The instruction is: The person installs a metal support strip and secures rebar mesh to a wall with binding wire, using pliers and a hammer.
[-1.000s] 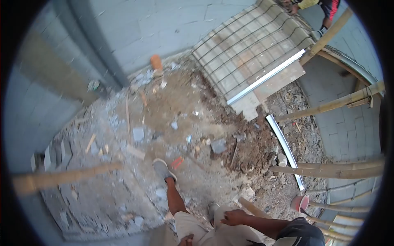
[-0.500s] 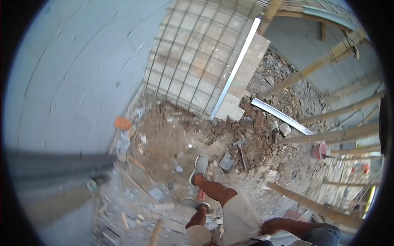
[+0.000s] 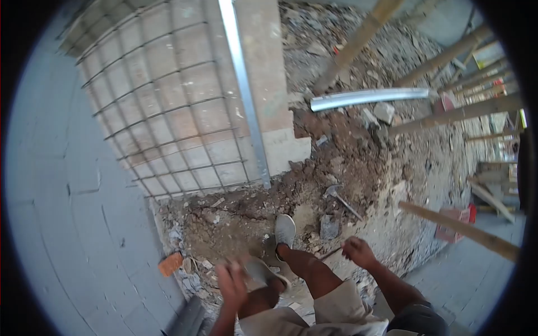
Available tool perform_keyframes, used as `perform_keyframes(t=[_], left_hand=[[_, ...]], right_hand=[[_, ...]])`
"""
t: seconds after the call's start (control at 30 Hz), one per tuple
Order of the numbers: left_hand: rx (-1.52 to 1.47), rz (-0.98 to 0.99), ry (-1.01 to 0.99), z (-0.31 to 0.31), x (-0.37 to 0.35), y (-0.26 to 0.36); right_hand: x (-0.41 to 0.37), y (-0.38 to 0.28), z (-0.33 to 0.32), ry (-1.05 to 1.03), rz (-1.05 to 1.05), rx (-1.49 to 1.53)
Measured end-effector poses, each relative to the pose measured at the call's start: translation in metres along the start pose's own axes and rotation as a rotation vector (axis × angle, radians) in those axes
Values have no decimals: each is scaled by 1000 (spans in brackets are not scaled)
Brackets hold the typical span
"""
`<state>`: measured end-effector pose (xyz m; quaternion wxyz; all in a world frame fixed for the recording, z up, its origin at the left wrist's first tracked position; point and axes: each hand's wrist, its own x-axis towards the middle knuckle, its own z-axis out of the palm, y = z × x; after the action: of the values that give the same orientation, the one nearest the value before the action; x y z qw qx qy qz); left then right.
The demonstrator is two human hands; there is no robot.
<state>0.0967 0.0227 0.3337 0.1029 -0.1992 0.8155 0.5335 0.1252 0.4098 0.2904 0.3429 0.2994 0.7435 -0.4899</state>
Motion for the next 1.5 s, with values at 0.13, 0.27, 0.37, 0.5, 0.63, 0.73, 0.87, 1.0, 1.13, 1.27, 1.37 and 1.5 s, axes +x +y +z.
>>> perform_keyframes(t=[0.13,0.27,0.37,0.5,0.63,0.73,0.87,1.0,1.13,1.27,1.37,1.5], left_hand=[[-118,405,-24,55,184,-5],[-37,617,-148,122,300,-38],[33,774,-55,166,353,-60],[49,1036,36,187,393,-66],[-72,912,-93,191,400,-50],[325,1318,-11,185,411,-35],[532,1513,-57,178,429,-28],[701,1651,-58,182,439,-25],[788,1717,-247,184,458,-18],[829,1697,-247,189,459,-18],[867,1668,-321,182,452,-14],[869,1683,-351,181,453,-11]], right_hand=[[118,104,16,153,-186,-573],[216,164,7,482,46,-639],[240,167,5,645,7,-790],[267,217,4,805,89,-816],[275,223,5,844,96,-802],[248,187,-2,744,205,-734],[223,161,9,615,63,-727],[226,138,26,622,118,-748],[223,117,40,644,196,-755],[233,110,36,606,297,-703],[235,93,36,583,319,-706],[230,63,44,626,283,-730]])
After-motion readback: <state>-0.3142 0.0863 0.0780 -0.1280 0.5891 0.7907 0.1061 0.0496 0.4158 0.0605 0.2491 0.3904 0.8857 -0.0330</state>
